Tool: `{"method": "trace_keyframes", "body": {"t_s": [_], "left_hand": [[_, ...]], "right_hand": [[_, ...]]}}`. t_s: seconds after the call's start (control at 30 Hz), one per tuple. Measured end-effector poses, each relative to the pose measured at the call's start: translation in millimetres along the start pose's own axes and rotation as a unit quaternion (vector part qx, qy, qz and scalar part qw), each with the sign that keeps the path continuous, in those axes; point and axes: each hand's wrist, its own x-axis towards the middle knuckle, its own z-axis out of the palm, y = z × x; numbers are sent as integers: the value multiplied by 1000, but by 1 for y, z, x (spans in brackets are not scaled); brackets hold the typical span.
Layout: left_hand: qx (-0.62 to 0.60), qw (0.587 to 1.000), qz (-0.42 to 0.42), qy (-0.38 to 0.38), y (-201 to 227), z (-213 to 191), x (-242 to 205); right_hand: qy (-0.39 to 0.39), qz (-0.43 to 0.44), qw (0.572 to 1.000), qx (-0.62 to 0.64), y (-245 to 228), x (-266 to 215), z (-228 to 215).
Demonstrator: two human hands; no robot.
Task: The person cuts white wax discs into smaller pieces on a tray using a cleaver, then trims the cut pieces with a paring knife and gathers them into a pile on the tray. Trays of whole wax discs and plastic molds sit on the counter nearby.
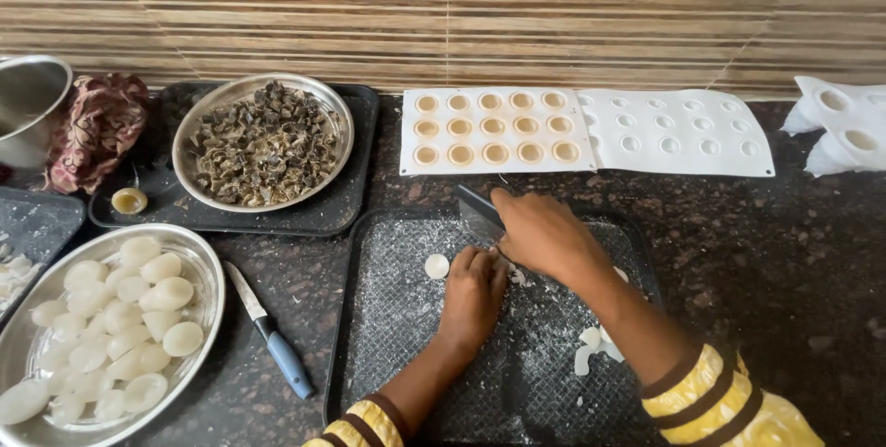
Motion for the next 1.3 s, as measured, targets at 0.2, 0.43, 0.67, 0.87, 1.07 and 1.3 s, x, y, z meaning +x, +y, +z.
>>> {"method": "trace_keyframes", "body": {"t_s": [0.2,0.43,0.67,0.87,1.07,1.3], "left_hand": [[9,995,91,-49,11,12,-26],[-19,997,64,-39,6,-1,-16],[-59,989,-129,-40,13,-18,-10],[-19,999,-42,21,12,-24,-11],[-28,993,-109,-20,17,-24,-12],[-71,994,-77,-34,17,-27,-13]], "right_hand": [[-66,72,995,34,-6,0,27],[-10,26,999,31,4,3,14],[-1,49,998,28,10,-9,18],[41,157,975,148,38,-41,-11],[104,195,956,194,24,-89,-18],[8,204,966,158,-3,-98,-1]]}}
